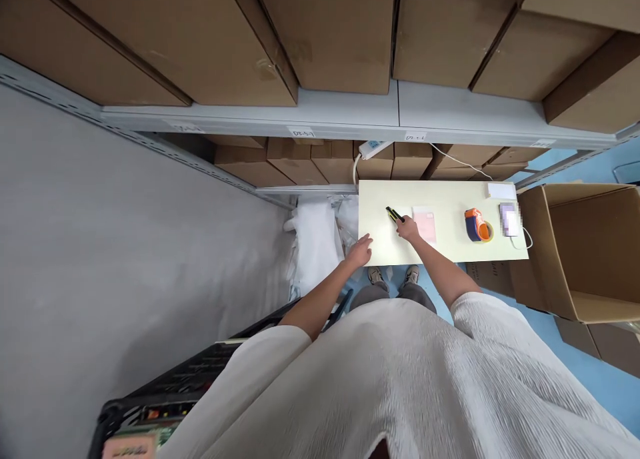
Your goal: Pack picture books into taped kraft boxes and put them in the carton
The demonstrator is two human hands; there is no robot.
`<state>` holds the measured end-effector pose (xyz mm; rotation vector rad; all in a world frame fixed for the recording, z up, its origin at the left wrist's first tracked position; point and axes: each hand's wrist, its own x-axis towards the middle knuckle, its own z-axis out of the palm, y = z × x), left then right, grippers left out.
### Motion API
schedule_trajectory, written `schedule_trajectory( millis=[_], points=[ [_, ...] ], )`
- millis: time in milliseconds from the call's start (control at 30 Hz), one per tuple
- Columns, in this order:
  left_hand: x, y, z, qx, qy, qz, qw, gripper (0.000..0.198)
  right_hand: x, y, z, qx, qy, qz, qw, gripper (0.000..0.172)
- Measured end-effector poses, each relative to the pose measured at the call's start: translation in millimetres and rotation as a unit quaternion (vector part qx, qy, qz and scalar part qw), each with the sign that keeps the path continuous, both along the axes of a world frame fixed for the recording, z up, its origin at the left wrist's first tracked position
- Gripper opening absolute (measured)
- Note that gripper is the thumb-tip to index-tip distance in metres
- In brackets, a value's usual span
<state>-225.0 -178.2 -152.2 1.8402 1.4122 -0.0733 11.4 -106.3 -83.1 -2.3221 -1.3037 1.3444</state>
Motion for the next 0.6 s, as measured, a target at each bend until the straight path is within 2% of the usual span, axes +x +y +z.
schedule_trajectory(
  millis=[167,333,600],
  points=[
    [-2.6,-2.7,-0.1,0.017,0.001,-0.027,0.999,0.059,3.8,-5.1,-2.5,-0.010,-0.002,0.004,1.000,0.012],
    [-2.6,-2.0,-1.4,0.020,0.000,-0.029,0.999,0.060,17.6,-35.9,1.4,-0.022,0.014,0.016,1.000,0.015],
    [1.5,-4.6,-4.0,0.041,0.014,-0.025,0.999,0.054,41.0,-88.5,0.7,-0.063,0.009,0.096,0.993,0.015]
  ],
)
